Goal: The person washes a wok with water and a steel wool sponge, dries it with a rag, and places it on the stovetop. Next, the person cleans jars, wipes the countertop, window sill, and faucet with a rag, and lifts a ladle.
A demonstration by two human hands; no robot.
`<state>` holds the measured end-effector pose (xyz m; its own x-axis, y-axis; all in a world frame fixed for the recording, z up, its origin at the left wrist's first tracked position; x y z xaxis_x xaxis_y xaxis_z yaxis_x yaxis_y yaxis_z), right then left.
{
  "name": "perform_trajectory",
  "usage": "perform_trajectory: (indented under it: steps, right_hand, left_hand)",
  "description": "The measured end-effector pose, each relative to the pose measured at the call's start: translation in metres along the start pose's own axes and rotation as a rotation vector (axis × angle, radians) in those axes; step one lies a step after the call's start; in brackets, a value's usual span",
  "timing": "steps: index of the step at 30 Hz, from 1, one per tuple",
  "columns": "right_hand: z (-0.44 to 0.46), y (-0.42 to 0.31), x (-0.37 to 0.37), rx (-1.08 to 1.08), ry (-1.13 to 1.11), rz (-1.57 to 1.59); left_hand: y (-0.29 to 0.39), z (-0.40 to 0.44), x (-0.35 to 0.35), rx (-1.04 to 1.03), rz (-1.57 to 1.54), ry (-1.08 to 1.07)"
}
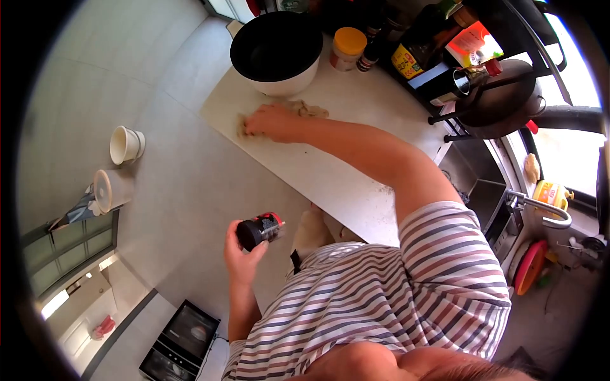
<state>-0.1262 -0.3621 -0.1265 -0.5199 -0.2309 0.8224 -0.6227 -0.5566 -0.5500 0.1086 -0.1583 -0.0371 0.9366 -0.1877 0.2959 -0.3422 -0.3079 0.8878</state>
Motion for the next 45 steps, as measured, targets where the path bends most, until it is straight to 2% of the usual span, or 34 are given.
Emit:
perform_trajectory:
  steps: [1, 3, 9, 15, 16, 17, 19, 20, 22, 24, 25, 28, 29, 31, 32, 33, 34, 35, 37, 38, 40, 43, 45]
  right_hand:
    - [-0.021, -0.004, 0.007, -0.041, -0.085, 0.078]
    - [-0.072, 0.001, -0.008, 0.139, 0.110, 0.099]
    - [-0.217, -0.032, 0.025, 0.107, 0.054, 0.196]
    - [-0.376, -0.039, 0.048, -0.274, 0.081, 0.239]
    - [-0.395, -0.031, 0.047, -0.336, 0.142, 0.356]
    - [-0.417, -0.024, 0.051, -0.470, 0.120, 0.327]
    - [-0.425, -0.032, 0.084, -0.672, 0.261, 0.379]
    - [-0.425, -0.029, 0.092, -0.634, 0.318, 0.511]
    - [-0.394, -0.052, 0.127, -0.884, 0.192, 0.733]
    - [-0.350, -0.064, 0.141, -0.649, 0.096, 0.672]
    - [-0.329, -0.061, 0.135, -0.606, 0.035, 0.703]
    - [-0.245, -0.054, 0.101, -0.382, -0.130, 0.720]
    - [-0.215, -0.049, 0.084, -0.246, -0.144, 0.698]
    - [-0.158, -0.051, 0.049, -0.260, -0.157, 0.651]
    - [-0.133, -0.040, 0.018, -0.183, -0.122, 0.460]
    - [-0.121, -0.052, 0.012, -0.260, -0.018, 0.308]
    - [-0.115, -0.067, 0.013, -0.217, -0.017, -0.017]
    - [-0.113, -0.080, 0.012, -0.166, -0.035, -0.333]
    - [-0.129, -0.089, -0.033, -0.116, 0.207, -0.342]
    - [-0.141, -0.091, -0.036, -0.136, 0.202, -0.343]
    - [-0.176, -0.094, -0.029, 0.014, 0.444, -0.212]
    - [-0.240, -0.101, -0.029, 0.013, 0.343, -0.183]
    - [-0.274, -0.081, -0.029, -0.017, 0.284, -0.167]
  left_hand:
    - [0.001, 0.001, -0.001, -0.005, 0.003, -0.004]
    - [0.006, 0.002, -0.005, -0.010, 0.005, -0.010]
    - [0.027, 0.013, -0.032, -0.110, 0.085, -0.089]
    - [0.045, 0.005, -0.072, -0.118, 0.019, -0.195]
    - [0.046, 0.003, -0.075, -0.104, -0.011, -0.212]
    - [0.049, 0.002, -0.077, -0.097, -0.018, -0.229]
    - [0.054, 0.001, -0.076, -0.114, -0.028, -0.207]
    - [0.055, -0.003, -0.072, -0.124, -0.048, -0.203]
    - [0.056, -0.007, -0.061, -0.130, -0.037, -0.165]
    - [0.054, -0.008, -0.047, -0.170, 0.006, -0.084]
    - [0.057, -0.012, -0.042, -0.175, 0.016, -0.044]
    - [0.049, -0.019, -0.025, -0.196, 0.005, 0.019]
    - [0.044, -0.022, -0.020, -0.177, -0.005, 0.042]
    - [0.035, -0.031, -0.012, -0.144, -0.022, 0.065]
    - [0.030, -0.032, -0.011, -0.107, -0.046, 0.078]
    - [0.025, -0.034, -0.012, -0.103, -0.083, 0.081]
    - [0.020, -0.036, -0.010, -0.096, -0.120, 0.081]
    - [0.012, -0.037, -0.006, -0.109, -0.113, 0.075]
    - [0.006, -0.033, -0.004, -0.113, -0.096, 0.048]
    - [0.008, -0.033, -0.003, -0.101, -0.100, 0.056]
    - [0.015, -0.030, -0.008, -0.094, -0.110, 0.068]
    - [0.032, -0.020, -0.016, -0.072, -0.071, 0.026]
    - [0.036, -0.010, -0.026, -0.114, -0.037, 0.008]
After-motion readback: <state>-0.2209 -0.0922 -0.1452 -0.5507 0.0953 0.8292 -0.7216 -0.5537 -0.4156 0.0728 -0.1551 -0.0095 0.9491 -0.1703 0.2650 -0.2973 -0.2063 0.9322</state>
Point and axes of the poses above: each hand's wrist, its own z-axis towards the middle knuckle, its own x-axis out of the back of the hand, y = z × x, the point moved 1 cm from there along z, towards the middle knuckle
